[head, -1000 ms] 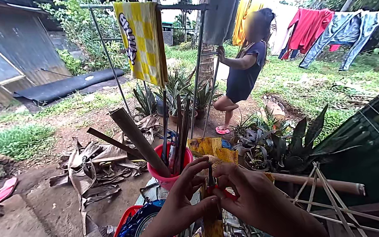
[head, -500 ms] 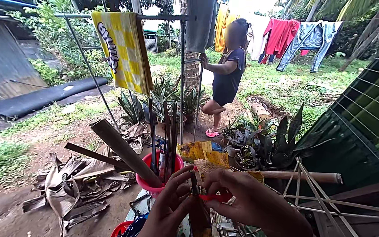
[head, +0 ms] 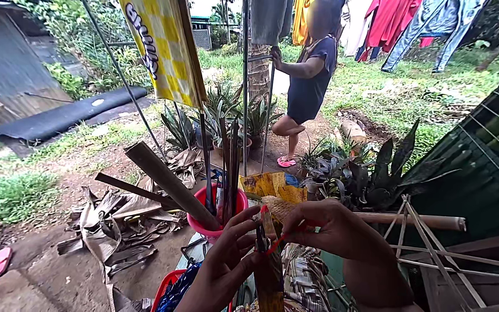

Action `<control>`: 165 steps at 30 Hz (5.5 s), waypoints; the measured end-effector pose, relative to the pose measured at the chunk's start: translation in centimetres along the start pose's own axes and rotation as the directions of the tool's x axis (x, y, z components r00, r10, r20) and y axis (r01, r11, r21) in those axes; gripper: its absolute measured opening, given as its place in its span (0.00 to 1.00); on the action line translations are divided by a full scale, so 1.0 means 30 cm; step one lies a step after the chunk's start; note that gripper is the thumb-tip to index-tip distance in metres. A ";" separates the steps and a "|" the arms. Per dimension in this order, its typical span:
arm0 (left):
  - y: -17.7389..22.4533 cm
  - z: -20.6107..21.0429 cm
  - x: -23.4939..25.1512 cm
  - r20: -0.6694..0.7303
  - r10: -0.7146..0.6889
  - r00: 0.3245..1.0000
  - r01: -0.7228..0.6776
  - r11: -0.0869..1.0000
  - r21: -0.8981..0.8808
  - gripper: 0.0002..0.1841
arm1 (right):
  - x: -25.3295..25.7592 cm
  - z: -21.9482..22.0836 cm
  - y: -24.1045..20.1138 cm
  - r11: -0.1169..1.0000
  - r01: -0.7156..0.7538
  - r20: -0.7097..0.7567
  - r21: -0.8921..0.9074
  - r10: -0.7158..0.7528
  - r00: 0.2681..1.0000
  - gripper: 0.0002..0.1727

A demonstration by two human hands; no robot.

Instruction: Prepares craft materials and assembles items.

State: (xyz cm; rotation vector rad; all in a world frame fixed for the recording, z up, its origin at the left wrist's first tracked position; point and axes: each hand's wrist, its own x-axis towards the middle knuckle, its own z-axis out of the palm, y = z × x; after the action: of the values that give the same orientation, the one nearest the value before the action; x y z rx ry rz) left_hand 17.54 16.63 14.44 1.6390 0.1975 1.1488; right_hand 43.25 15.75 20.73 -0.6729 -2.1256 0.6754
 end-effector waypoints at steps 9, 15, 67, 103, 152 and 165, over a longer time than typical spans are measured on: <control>-0.014 0.001 0.004 0.022 0.027 0.999 -0.027 1.000 -0.012 0.30 | 0.008 -0.008 0.049 0.996 -0.028 0.021 0.088 0.026 0.999 0.08; -0.016 0.011 0.008 0.015 0.014 1.000 -0.014 1.000 0.011 0.27 | 0.032 -0.004 0.066 0.993 -0.055 0.044 0.100 0.051 0.998 0.09; -0.028 0.060 0.061 0.069 -0.049 0.996 0.046 0.998 0.051 0.24 | -0.055 0.013 0.119 0.977 0.009 0.039 0.213 -0.018 0.999 0.15; -0.124 0.175 0.025 -0.476 -0.095 0.874 -0.021 0.972 -0.233 0.06 | -0.117 0.195 0.132 0.978 -0.047 -0.399 0.204 0.126 0.908 0.13; -0.236 0.173 0.006 -0.479 0.167 0.861 -0.190 0.982 0.001 0.07 | -0.104 0.255 0.134 0.974 -0.223 -0.559 0.026 0.200 0.805 0.18; -0.260 0.158 -0.008 -0.412 0.377 0.830 -0.237 0.906 0.351 0.08 | -0.101 0.270 0.144 0.983 -0.127 -0.556 0.132 0.179 0.812 0.18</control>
State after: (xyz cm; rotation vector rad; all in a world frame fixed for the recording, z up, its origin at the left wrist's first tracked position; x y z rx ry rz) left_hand 24.12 16.59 8.11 1.6498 0.4382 1.8442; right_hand 39.42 14.94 11.90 -0.8784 -1.4912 0.5612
